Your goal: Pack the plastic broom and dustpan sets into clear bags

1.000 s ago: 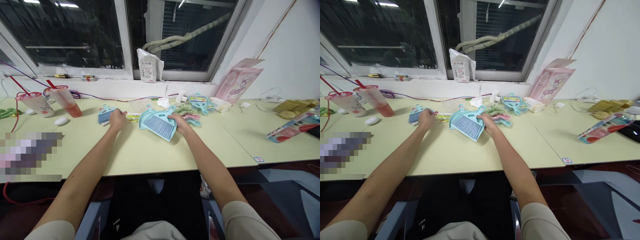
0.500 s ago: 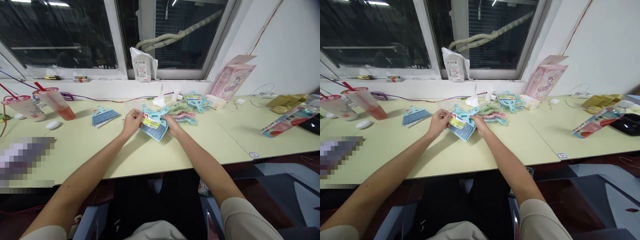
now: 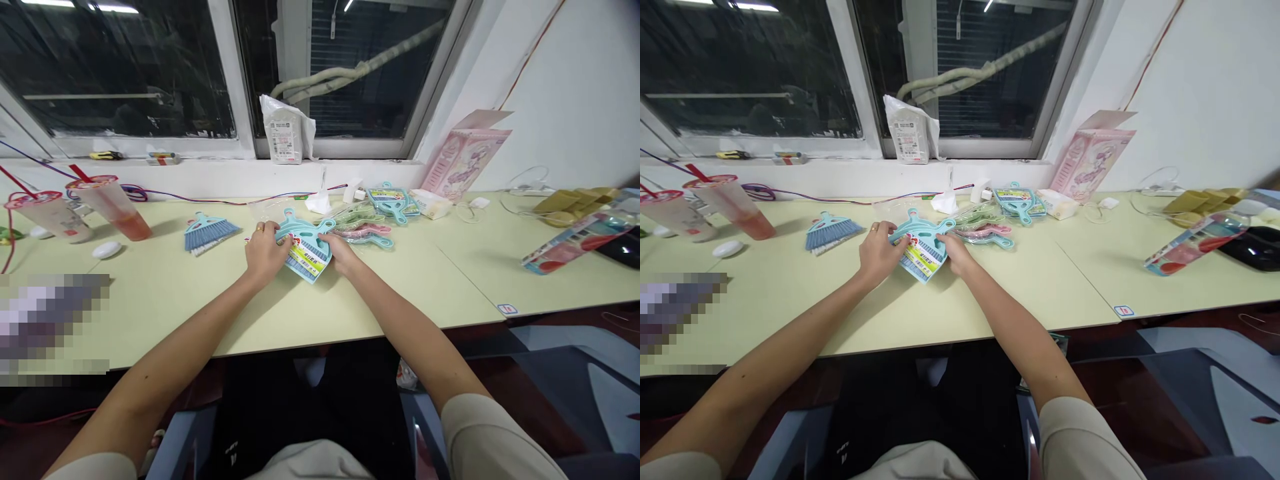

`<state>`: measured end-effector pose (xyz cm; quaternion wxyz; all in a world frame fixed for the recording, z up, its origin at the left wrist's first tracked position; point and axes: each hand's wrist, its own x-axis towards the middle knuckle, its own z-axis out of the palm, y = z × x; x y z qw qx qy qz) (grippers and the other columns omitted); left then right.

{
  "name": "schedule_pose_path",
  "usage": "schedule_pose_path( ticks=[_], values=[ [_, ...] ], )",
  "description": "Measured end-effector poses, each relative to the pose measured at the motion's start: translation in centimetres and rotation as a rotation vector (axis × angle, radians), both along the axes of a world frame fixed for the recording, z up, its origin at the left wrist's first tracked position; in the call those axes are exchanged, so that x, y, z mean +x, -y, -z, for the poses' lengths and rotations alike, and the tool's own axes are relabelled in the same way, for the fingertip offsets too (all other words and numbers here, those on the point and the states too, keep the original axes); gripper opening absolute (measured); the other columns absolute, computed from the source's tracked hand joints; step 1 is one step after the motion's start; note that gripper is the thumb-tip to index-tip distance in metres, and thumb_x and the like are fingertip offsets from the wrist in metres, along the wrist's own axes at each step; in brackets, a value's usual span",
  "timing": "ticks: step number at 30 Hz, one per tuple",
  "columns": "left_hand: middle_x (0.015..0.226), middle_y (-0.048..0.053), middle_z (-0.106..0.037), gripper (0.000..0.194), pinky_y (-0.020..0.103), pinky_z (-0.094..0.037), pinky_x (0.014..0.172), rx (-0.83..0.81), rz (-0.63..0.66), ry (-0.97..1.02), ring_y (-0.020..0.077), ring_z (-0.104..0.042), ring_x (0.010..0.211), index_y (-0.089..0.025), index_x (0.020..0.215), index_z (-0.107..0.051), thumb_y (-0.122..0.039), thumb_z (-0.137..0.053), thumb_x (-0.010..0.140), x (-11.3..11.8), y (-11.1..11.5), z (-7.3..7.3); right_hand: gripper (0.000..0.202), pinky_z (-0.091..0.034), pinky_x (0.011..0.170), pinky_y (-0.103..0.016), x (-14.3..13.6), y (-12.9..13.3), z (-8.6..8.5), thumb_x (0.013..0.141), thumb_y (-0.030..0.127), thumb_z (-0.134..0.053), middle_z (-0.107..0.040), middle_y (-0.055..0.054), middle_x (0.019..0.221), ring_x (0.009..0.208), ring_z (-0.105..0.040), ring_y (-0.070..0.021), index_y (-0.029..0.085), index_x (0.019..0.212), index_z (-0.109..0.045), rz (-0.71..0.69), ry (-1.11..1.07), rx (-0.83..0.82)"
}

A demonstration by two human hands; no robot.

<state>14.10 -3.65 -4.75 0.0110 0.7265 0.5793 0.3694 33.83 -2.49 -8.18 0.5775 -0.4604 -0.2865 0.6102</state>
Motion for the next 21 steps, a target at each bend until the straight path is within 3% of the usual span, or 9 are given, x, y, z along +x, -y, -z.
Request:
schedule_pose_path(
  ticks=[4,9,11,15,21],
  values=[
    [0.116,0.011,-0.066,0.025,0.041,-0.047,0.094,0.070,-0.030,0.121,0.0287,-0.063,0.110,-0.021,0.111,-0.060,-0.038,-0.060,0.093,-1.5,-2.5,0.2,0.004,-0.059,0.073,-0.031,0.2,-0.2,0.1,0.085,0.019,-0.065,-0.073,0.001,0.073,0.067,-0.070,-0.0176,0.021,0.088,-0.066,0.009,-0.023,0.012],
    [0.113,0.011,-0.068,0.018,0.036,-0.048,0.093,-0.049,-0.107,0.259,0.0237,-0.064,0.104,-0.019,0.105,-0.061,-0.021,-0.049,0.093,-5.0,-9.7,0.8,0.005,-0.059,0.070,-0.030,0.8,-0.7,0.2,0.085,0.017,-0.063,-0.073,0.001,0.074,0.068,-0.070,-0.0176,0.020,0.089,-0.065,0.021,-0.078,0.029],
    [0.108,0.010,-0.070,0.016,0.036,-0.049,0.089,-0.184,-0.171,0.285,0.0242,-0.066,0.100,-0.019,0.103,-0.061,-0.023,-0.051,0.092,-6.2,-12.8,1.1,0.005,-0.059,0.070,-0.031,1.0,-0.7,0.0,0.084,0.017,-0.063,-0.073,0.000,0.073,0.067,-0.070,-0.0180,0.021,0.088,-0.063,0.028,-0.092,0.014],
    [0.118,0.015,-0.070,0.020,0.038,-0.047,0.095,-0.240,-0.271,0.275,0.0296,-0.064,0.113,-0.018,0.104,-0.062,-0.028,-0.063,0.086,-7.4,-17.8,1.4,0.005,-0.059,0.070,-0.032,1.4,-0.7,-0.5,0.083,0.019,-0.064,-0.072,0.000,0.072,0.067,-0.070,-0.0185,0.021,0.087,-0.062,0.053,-0.098,-0.012],
    [0.121,0.021,-0.068,0.037,0.044,-0.048,0.095,-0.264,-0.340,0.312,0.0351,-0.062,0.115,-0.017,0.107,-0.060,-0.042,-0.071,0.082,-7.0,-20.9,1.1,0.008,-0.059,0.069,-0.033,1.6,-0.6,-0.8,0.083,0.021,-0.066,-0.070,0.000,0.071,0.069,-0.070,-0.0199,0.023,0.084,-0.059,0.055,-0.021,0.007]
  ],
)
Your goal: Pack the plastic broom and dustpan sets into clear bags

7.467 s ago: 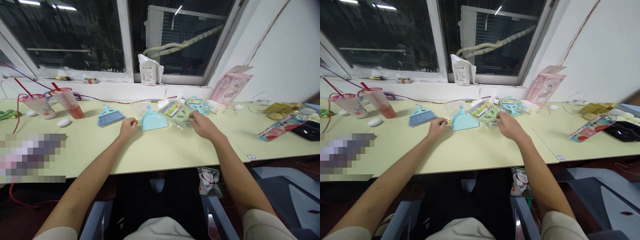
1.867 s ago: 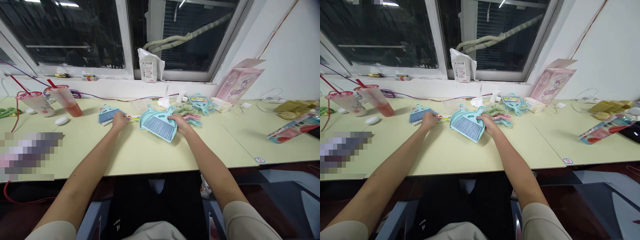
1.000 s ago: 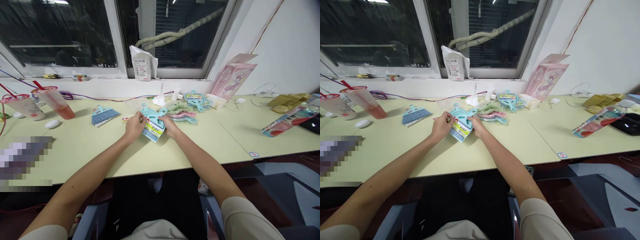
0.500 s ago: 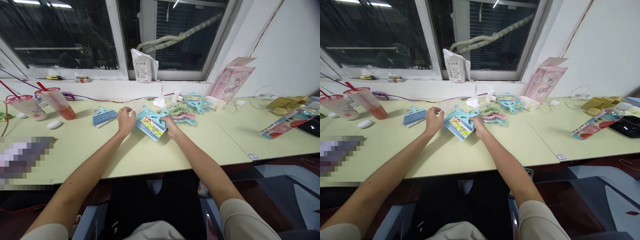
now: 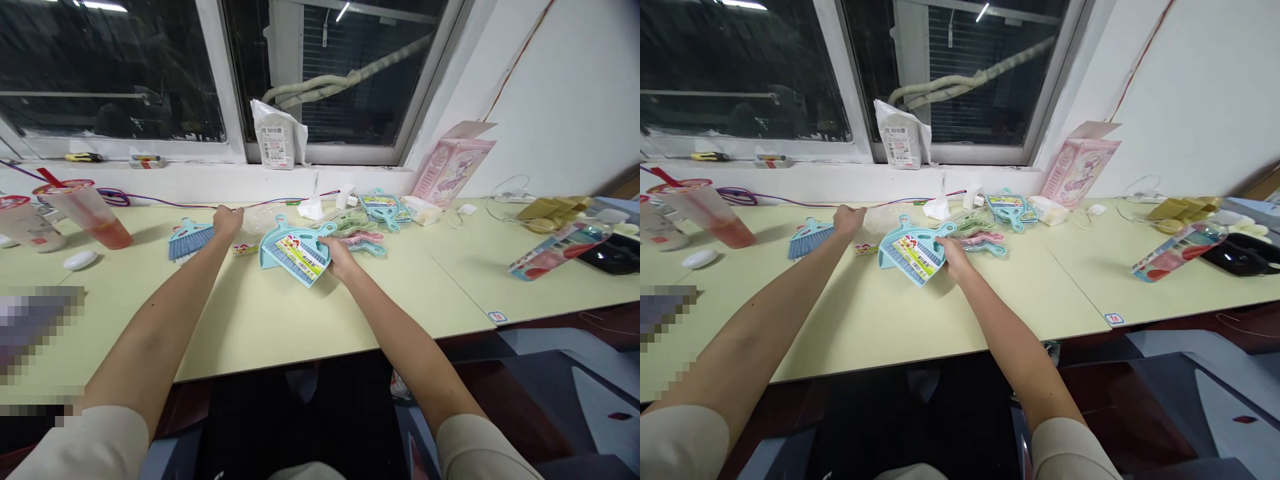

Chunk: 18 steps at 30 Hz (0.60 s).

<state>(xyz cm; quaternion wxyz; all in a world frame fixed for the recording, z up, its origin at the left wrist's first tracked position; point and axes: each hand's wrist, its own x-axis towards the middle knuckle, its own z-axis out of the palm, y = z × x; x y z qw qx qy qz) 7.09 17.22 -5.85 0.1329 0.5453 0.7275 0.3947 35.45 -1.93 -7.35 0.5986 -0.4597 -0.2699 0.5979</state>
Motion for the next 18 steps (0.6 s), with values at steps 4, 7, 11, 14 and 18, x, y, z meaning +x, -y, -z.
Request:
schedule_pose_path(
  ticks=[4,7,11,14,18],
  values=[
    [0.119,0.019,-0.069,0.038,0.042,-0.049,0.092,-0.009,0.014,-0.011,0.0330,-0.063,0.110,-0.017,0.106,-0.062,-0.036,-0.075,0.075,0.3,-0.4,-0.2,0.008,-0.059,0.068,-0.032,-0.1,0.3,-0.2,0.083,0.019,-0.066,-0.069,0.001,0.070,0.070,-0.070,-0.0198,0.023,0.083,-0.060,0.009,0.014,-0.002],
    [0.115,0.014,-0.071,0.038,0.037,-0.049,0.087,-0.025,0.077,-0.028,0.0284,-0.064,0.104,-0.018,0.105,-0.065,-0.021,-0.074,0.068,0.1,-0.4,-0.4,0.009,-0.059,0.068,-0.033,-0.2,0.4,-0.2,0.082,0.018,-0.067,-0.069,0.001,0.070,0.070,-0.070,-0.0200,0.023,0.083,-0.059,0.005,0.015,0.002],
    [0.096,0.011,-0.074,0.026,0.035,-0.051,0.082,-0.009,0.210,-0.054,0.0257,-0.066,0.091,-0.016,0.090,-0.072,-0.012,-0.068,0.065,-0.4,-0.4,-1.2,0.009,-0.059,0.068,-0.033,-0.1,0.2,0.0,0.081,0.019,-0.067,-0.069,0.000,0.070,0.068,-0.070,-0.0201,0.023,0.082,-0.060,0.019,0.022,0.015],
    [0.086,0.011,-0.073,0.019,0.036,-0.053,0.080,0.022,0.214,-0.040,0.0250,-0.067,0.084,-0.015,0.086,-0.074,-0.014,-0.065,0.069,-0.7,-0.2,-2.2,0.009,-0.060,0.069,-0.033,0.0,0.0,0.2,0.081,0.019,-0.068,-0.070,0.001,0.071,0.068,-0.069,-0.0196,0.023,0.082,-0.060,0.023,0.013,0.020],
    [0.084,0.008,-0.070,0.027,0.033,-0.057,0.077,0.186,0.198,0.195,0.0208,-0.070,0.083,-0.015,0.099,-0.070,-0.014,-0.054,0.078,-0.7,0.7,-4.3,0.008,-0.060,0.070,-0.033,0.1,0.0,0.0,0.081,0.018,-0.066,-0.071,0.001,0.074,0.068,-0.068,-0.0185,0.022,0.083,-0.060,0.053,-0.024,0.020]
  ],
)
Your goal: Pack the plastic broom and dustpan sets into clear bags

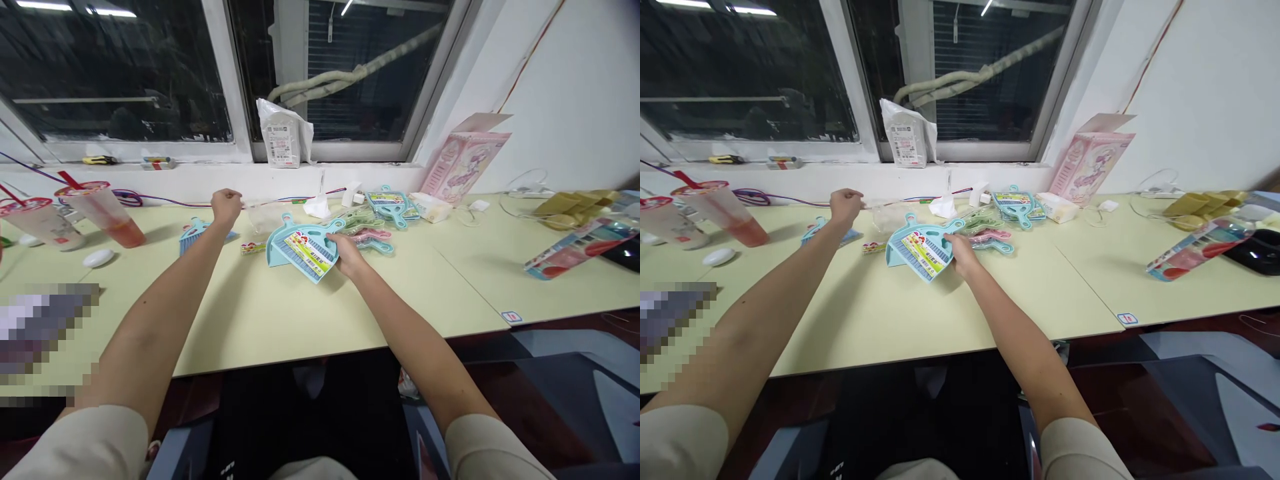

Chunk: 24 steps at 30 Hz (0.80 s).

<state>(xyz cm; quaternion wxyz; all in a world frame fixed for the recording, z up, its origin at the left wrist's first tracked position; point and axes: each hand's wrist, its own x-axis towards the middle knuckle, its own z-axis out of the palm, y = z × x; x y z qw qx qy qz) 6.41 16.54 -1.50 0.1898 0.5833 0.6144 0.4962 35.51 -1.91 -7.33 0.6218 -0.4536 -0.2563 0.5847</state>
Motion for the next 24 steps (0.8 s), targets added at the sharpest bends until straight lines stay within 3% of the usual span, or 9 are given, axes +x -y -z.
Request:
schedule_pose_path(
  ticks=[3,5,11,15,19,24],
  values=[
    [0.085,0.006,-0.065,0.024,0.032,-0.061,0.075,0.112,0.092,0.317,0.0172,-0.071,0.083,-0.016,0.096,-0.064,-0.012,-0.046,0.080,0.4,2.3,-1.7,0.007,-0.061,0.072,-0.034,0.5,0.0,-0.9,0.082,0.017,-0.064,-0.072,0.000,0.077,0.069,-0.069,-0.0188,0.022,0.085,-0.060,0.023,-0.046,0.000],
    [0.086,0.006,-0.063,0.018,0.035,-0.063,0.077,0.140,0.155,0.453,0.0177,-0.071,0.086,-0.017,0.090,-0.060,-0.012,-0.046,0.079,0.9,5.0,-2.1,0.006,-0.061,0.073,-0.036,1.4,0.1,-1.9,0.083,0.018,-0.063,-0.071,-0.001,0.076,0.073,-0.070,-0.0205,0.022,0.086,-0.060,0.036,-0.073,0.017],
    [0.079,0.004,-0.060,0.008,0.047,-0.064,0.085,0.049,0.328,0.770,0.0197,-0.071,0.085,-0.017,0.079,-0.060,-0.014,-0.057,0.073,2.4,15.0,0.4,0.012,-0.063,0.073,-0.041,4.7,1.3,-5.5,0.082,0.024,-0.065,-0.071,-0.001,0.074,0.076,-0.073,-0.0251,0.023,0.094,-0.062,0.063,-0.117,0.092],
    [0.076,0.003,-0.061,0.011,0.047,-0.064,0.086,0.066,0.380,0.904,0.0200,-0.070,0.084,-0.017,0.076,-0.062,-0.014,-0.062,0.066,2.9,18.1,1.0,0.010,-0.064,0.072,-0.039,4.7,2.2,-6.6,0.083,0.022,-0.063,-0.071,0.001,0.073,0.074,-0.073,-0.0224,0.023,0.093,-0.062,0.086,-0.159,0.081],
    [0.070,0.004,-0.062,0.006,0.041,-0.064,0.074,0.000,0.419,0.810,0.0209,-0.070,0.078,-0.016,0.072,-0.065,-0.016,-0.062,0.067,4.9,20.0,2.3,0.008,-0.064,0.072,-0.037,4.1,2.3,-6.6,0.082,0.019,-0.062,-0.070,0.001,0.071,0.070,-0.072,-0.0212,0.022,0.090,-0.061,0.104,-0.190,0.065],
    [0.069,0.005,-0.065,0.012,0.027,-0.052,0.049,-0.220,0.467,0.386,0.0167,-0.064,0.055,-0.016,0.077,-0.070,-0.019,-0.061,0.071,7.3,22.8,4.9,0.009,-0.064,0.072,-0.036,4.1,1.8,-6.0,0.083,0.017,-0.059,-0.069,0.001,0.070,0.068,-0.070,-0.0199,0.021,0.091,-0.062,0.111,-0.188,0.054]
  ],
)
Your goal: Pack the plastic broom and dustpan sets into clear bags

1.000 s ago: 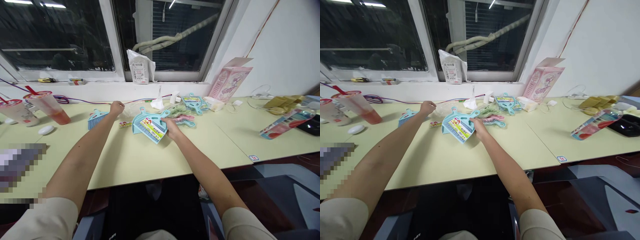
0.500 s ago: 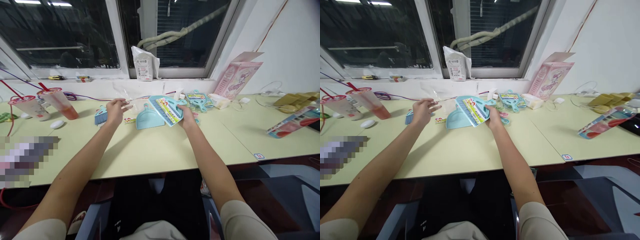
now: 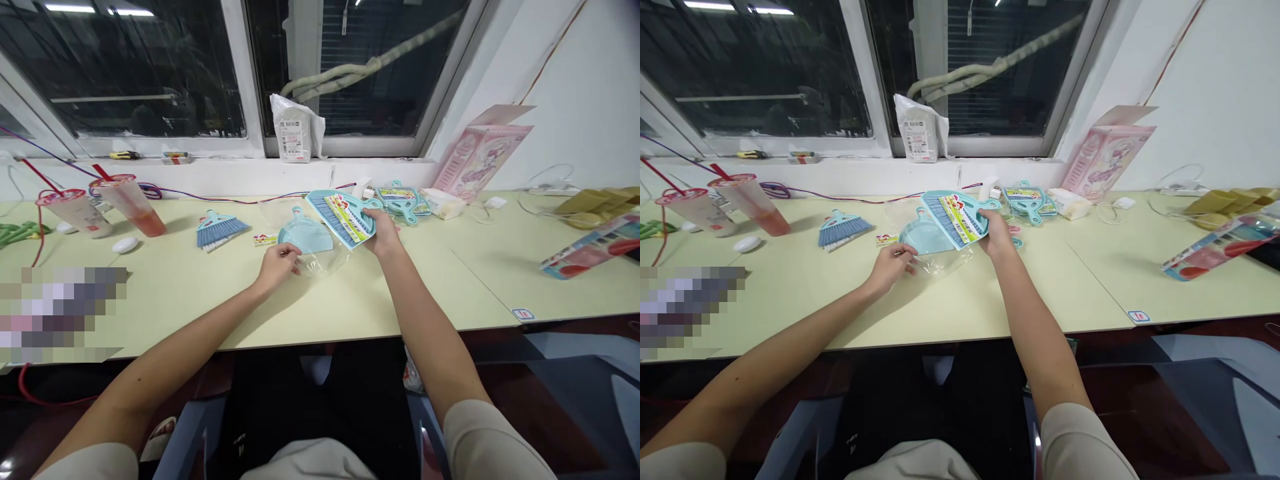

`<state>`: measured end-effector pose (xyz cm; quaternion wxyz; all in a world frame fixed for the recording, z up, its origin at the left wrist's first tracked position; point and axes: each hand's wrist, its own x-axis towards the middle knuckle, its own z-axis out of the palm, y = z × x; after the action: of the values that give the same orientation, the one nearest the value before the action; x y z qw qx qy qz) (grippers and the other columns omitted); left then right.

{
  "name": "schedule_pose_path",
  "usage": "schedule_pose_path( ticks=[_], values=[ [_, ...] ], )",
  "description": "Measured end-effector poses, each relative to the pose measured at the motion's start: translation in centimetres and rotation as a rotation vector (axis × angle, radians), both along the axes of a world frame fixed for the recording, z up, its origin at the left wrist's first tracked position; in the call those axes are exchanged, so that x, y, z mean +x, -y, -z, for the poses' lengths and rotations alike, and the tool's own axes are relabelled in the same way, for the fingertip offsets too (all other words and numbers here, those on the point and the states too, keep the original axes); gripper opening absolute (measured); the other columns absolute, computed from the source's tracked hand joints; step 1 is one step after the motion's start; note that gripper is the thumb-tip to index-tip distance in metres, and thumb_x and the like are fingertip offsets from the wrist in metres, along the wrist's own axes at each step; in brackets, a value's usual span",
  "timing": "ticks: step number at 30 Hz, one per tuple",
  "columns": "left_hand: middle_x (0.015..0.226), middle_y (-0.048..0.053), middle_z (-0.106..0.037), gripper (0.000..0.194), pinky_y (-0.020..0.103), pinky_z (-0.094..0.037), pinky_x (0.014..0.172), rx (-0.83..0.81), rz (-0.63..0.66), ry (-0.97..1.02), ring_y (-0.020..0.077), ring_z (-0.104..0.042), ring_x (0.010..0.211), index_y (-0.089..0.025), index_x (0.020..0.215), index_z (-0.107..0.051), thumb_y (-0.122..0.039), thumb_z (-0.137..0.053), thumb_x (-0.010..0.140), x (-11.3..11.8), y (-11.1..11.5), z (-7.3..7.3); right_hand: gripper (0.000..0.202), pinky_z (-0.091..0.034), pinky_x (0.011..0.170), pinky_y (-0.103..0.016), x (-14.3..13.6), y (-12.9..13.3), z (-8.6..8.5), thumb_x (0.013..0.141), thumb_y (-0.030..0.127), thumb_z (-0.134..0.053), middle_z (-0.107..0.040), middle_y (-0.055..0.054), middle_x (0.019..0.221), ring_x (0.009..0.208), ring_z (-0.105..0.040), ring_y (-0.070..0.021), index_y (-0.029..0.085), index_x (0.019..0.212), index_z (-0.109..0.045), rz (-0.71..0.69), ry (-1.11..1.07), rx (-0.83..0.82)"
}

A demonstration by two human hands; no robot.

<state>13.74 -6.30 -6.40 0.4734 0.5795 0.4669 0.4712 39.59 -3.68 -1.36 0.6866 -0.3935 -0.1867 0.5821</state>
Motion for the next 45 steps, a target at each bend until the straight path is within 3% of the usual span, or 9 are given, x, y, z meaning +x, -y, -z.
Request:
schedule_pose_path(
  ticks=[8,14,16,18,21,27,34,40,45],
  values=[
    [0.047,0.000,-0.046,0.006,0.024,-0.027,0.040,-0.123,0.033,-0.179,0.0120,-0.040,0.041,-0.019,0.061,-0.063,-0.019,-0.059,0.065,-2.7,-0.7,-1.0,0.005,-0.063,0.071,-0.035,-2.6,0.3,1.0,0.085,0.016,-0.059,-0.067,0.000,0.068,0.067,-0.068,-0.0197,0.020,0.088,-0.061,-0.062,0.072,-0.031],
    [0.048,0.001,-0.044,0.002,0.023,-0.019,0.043,-0.349,0.330,-0.358,0.0120,-0.036,0.046,-0.018,0.059,-0.068,-0.017,-0.066,0.058,-5.3,-2.1,-2.9,0.005,-0.061,0.070,-0.033,-4.1,0.5,1.8,0.086,0.015,-0.058,-0.068,-0.001,0.070,0.066,-0.067,-0.0183,0.018,0.089,-0.062,-0.088,0.055,-0.044],
    [0.052,0.002,-0.049,0.003,0.023,-0.021,0.043,-0.285,0.298,-0.419,0.0127,-0.040,0.049,-0.019,0.063,-0.072,-0.019,-0.069,0.061,-5.9,-2.2,-3.8,0.005,-0.061,0.067,-0.032,-4.8,0.6,2.3,0.086,0.015,-0.058,-0.068,0.000,0.071,0.065,-0.067,-0.0178,0.018,0.088,-0.062,-0.077,0.065,-0.061],
    [0.062,0.004,-0.058,0.005,0.022,-0.028,0.045,-0.123,0.116,-0.422,0.0144,-0.047,0.057,-0.019,0.065,-0.072,-0.023,-0.070,0.066,-6.0,-2.1,-4.5,0.005,-0.061,0.064,-0.030,-5.8,0.9,2.7,0.087,0.016,-0.059,-0.069,0.000,0.074,0.066,-0.067,-0.0170,0.019,0.088,-0.063,-0.061,0.077,-0.086],
    [0.080,0.007,-0.067,0.014,0.024,-0.044,0.052,-0.019,-0.101,-0.224,0.0169,-0.058,0.066,-0.017,0.075,-0.071,-0.031,-0.070,0.074,-5.5,-1.8,-5.0,0.007,-0.060,0.062,-0.028,-8.0,1.6,3.1,0.089,0.015,-0.059,-0.071,0.001,0.077,0.068,-0.068,-0.0159,0.020,0.090,-0.063,-0.054,0.086,-0.094],
    [0.100,0.014,-0.073,0.029,0.036,-0.061,0.072,-0.377,0.184,0.386,0.0245,-0.072,0.084,-0.014,0.110,-0.068,-0.028,-0.064,0.086,-3.6,-1.3,-4.3,0.009,-0.060,0.065,-0.027,-11.2,2.8,3.2,0.095,0.018,-0.055,-0.072,0.001,0.079,0.071,-0.070,-0.0159,0.021,0.094,-0.063,-0.103,0.077,-0.075],
    [0.092,0.014,-0.074,0.018,0.038,-0.063,0.072,-0.348,0.137,0.415,0.0260,-0.075,0.082,-0.011,0.101,-0.066,-0.021,-0.065,0.086,-3.6,-1.2,-3.9,0.007,-0.061,0.071,-0.027,-11.1,3.3,3.4,0.093,0.019,-0.059,-0.074,0.003,0.084,0.077,-0.072,-0.0155,0.024,0.098,-0.060,-0.099,0.135,-0.032],
    [0.097,0.013,-0.077,0.043,0.043,-0.063,0.082,-0.269,-0.059,0.424,0.0292,-0.077,0.086,-0.015,0.106,-0.059,-0.012,-0.083,0.070,-2.1,-0.7,-2.5,0.023,-0.060,0.072,-0.027,-12.4,3.9,4.4,0.084,0.021,-0.065,-0.075,0.004,0.091,0.082,-0.072,-0.0157,0.026,0.106,-0.060,-0.111,0.195,0.045],
    [0.095,0.011,-0.077,0.044,0.045,-0.063,0.081,-0.272,-0.097,0.416,0.0298,-0.078,0.085,-0.018,0.106,-0.057,-0.012,-0.082,0.071,-1.7,-0.8,-2.1,0.025,-0.059,0.071,-0.027,-12.6,3.9,4.8,0.082,0.022,-0.066,-0.076,0.004,0.091,0.083,-0.072,-0.0163,0.026,0.106,-0.060,-0.084,0.191,0.037]
  ],
)
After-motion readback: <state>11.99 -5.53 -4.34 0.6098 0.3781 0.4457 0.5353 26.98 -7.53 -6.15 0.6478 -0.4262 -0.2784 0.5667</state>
